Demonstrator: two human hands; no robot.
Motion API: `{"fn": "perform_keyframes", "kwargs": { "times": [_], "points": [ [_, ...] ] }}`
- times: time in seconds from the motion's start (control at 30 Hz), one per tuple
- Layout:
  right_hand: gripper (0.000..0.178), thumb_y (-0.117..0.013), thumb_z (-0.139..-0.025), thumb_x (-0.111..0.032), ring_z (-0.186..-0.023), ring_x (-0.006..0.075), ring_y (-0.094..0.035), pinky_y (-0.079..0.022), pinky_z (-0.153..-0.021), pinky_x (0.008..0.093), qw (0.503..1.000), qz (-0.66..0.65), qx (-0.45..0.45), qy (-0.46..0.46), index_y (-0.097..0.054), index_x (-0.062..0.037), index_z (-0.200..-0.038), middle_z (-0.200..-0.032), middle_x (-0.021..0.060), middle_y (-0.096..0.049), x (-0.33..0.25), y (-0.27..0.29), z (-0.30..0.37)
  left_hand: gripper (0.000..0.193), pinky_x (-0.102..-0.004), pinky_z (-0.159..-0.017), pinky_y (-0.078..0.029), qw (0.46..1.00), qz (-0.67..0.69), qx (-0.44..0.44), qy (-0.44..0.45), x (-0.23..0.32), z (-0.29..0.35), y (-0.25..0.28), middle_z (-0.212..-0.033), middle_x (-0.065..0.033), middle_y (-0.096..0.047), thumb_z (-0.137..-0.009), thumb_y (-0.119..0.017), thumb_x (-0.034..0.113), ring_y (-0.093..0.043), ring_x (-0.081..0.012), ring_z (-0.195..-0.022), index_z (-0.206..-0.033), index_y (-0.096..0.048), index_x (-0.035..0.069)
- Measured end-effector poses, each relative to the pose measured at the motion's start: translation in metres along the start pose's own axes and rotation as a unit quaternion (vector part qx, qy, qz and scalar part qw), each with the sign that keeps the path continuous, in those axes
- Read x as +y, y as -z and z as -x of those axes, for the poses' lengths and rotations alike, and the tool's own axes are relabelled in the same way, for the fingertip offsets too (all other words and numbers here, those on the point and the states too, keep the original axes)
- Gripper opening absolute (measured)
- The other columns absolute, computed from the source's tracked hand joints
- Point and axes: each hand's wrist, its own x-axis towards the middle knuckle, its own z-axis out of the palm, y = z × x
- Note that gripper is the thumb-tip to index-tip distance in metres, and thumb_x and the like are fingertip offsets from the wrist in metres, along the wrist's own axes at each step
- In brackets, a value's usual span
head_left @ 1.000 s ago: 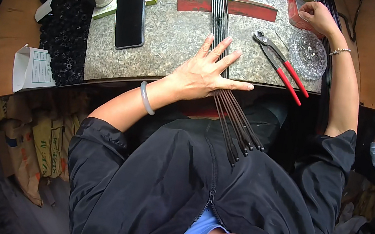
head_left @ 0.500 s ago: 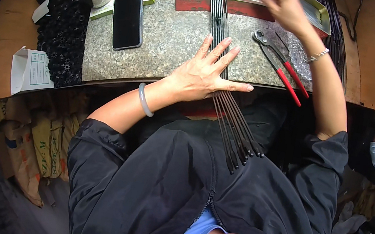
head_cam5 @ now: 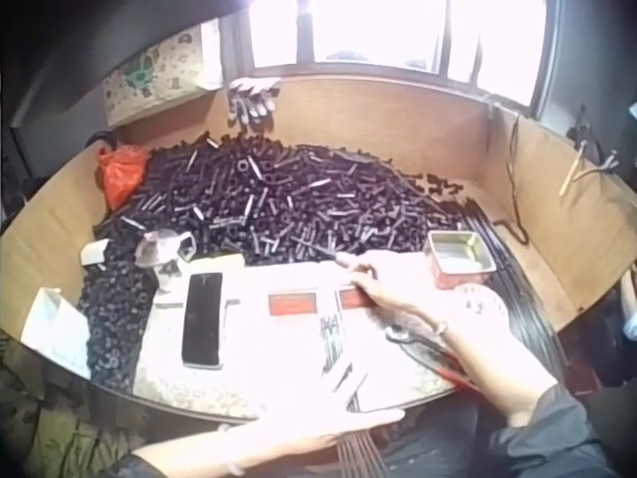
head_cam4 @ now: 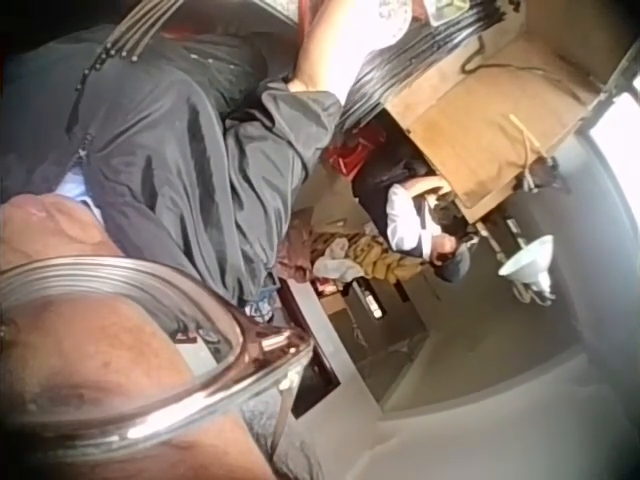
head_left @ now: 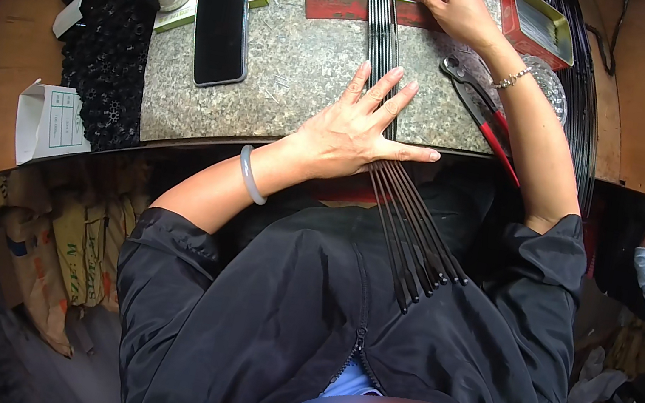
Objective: Assembling bundles of wires and crimping connectors onto them using a specialized tool.
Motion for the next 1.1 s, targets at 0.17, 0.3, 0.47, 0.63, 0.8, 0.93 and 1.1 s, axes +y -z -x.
{"fn": "perform_keyframes", "kwargs": {
  "times": [0.17,0.3,0.47,0.63,0.8,0.93,1.1],
  "points": [
    [0.026,-0.055,-0.084,-0.028,-0.074,0.0246,-0.06,-0.046,-0.067,0.0345,0.999,-0.042,-0.017,0.0,-0.064,-0.0037,-0.081,-0.094,0.0106,-0.065,0.006,-0.006,-0.004,0.054,-0.0629,-0.097,-0.025,1.0,0.0,-0.004,0.003,0.0,0.001,0.0,-0.134,-0.0249,-0.033,-0.085,-0.042,0.023,-0.032,-0.044,-0.125,-0.13,-0.031,0.051],
    [0.026,-0.055,-0.084,-0.027,-0.075,0.0248,-0.06,-0.046,-0.069,0.0345,0.943,-0.207,0.09,0.244,-0.064,-0.0019,-0.081,-0.103,0.0078,-0.064,0.013,-0.011,-0.002,0.054,-0.0626,-0.098,-0.025,1.0,-0.005,-0.005,0.001,0.0,0.0,0.001,-0.134,-0.0242,-0.032,-0.085,-0.042,0.023,-0.032,-0.0442,-0.125,-0.13,-0.032,0.051],
    [0.022,-0.059,-0.083,-0.023,-0.078,0.0199,-0.061,-0.047,-0.072,0.0307,0.98,-0.167,0.015,0.103,-0.064,-0.0017,-0.089,-0.094,0.0091,-0.064,0.022,-0.018,-0.009,0.054,-0.0631,-0.097,-0.025,1.0,0.001,-0.008,0.001,0.0,0.0,0.0,-0.135,-0.024,-0.032,-0.085,-0.043,0.023,-0.032,-0.0443,-0.125,-0.13,-0.032,0.051],
    [0.024,-0.064,-0.082,-0.021,-0.076,0.0117,-0.06,-0.047,-0.072,0.0266,0.987,-0.153,-0.045,-0.004,-0.065,-0.0006,-0.094,-0.084,0.0081,-0.066,0.034,-0.03,-0.015,0.054,-0.0637,-0.097,-0.025,1.0,0.004,-0.006,0.001,-0.001,0.0,0.0,-0.135,-0.024,-0.032,-0.084,-0.044,0.024,-0.032,-0.0444,-0.125,-0.13,-0.032,0.05],
    [0.023,-0.064,-0.081,-0.022,-0.073,0.0121,-0.059,-0.047,-0.07,0.0265,0.996,-0.088,-0.006,-0.008,-0.066,-0.0024,-0.093,-0.078,0.0079,-0.065,0.021,-0.027,-0.014,0.054,-0.0636,-0.097,-0.025,1.0,0.01,-0.004,0.001,-0.001,0.001,0.0,-0.136,-0.0223,-0.031,-0.084,-0.045,0.023,-0.031,-0.0451,-0.124,-0.13,-0.033,0.05],
    [0.022,-0.065,-0.08,-0.022,-0.071,0.011,-0.058,-0.046,-0.068,0.0263,0.996,-0.061,-0.027,-0.053,-0.066,-0.0028,-0.091,-0.076,0.007,-0.065,0.011,-0.022,-0.015,0.055,-0.0635,-0.097,-0.026,1.0,0.013,-0.005,0.0,-0.001,0.001,0.002,-0.136,-0.0199,-0.031,-0.083,-0.047,0.023,-0.031,-0.0459,-0.124,-0.129,-0.033,0.05],
    [0.02,-0.064,-0.081,-0.021,-0.072,0.0083,-0.057,-0.046,-0.069,0.0259,0.986,-0.146,-0.078,-0.028,-0.064,-0.0016,-0.085,-0.074,0.0058,-0.063,0.031,-0.025,-0.02,0.052,-0.0648,-0.098,-0.022,0.999,0.029,-0.019,0.007,-0.001,0.001,0.001,-0.141,-0.0146,-0.026,-0.082,-0.055,0.031,-0.026,-0.046,-0.126,-0.127,-0.037,0.051]
  ]
}}
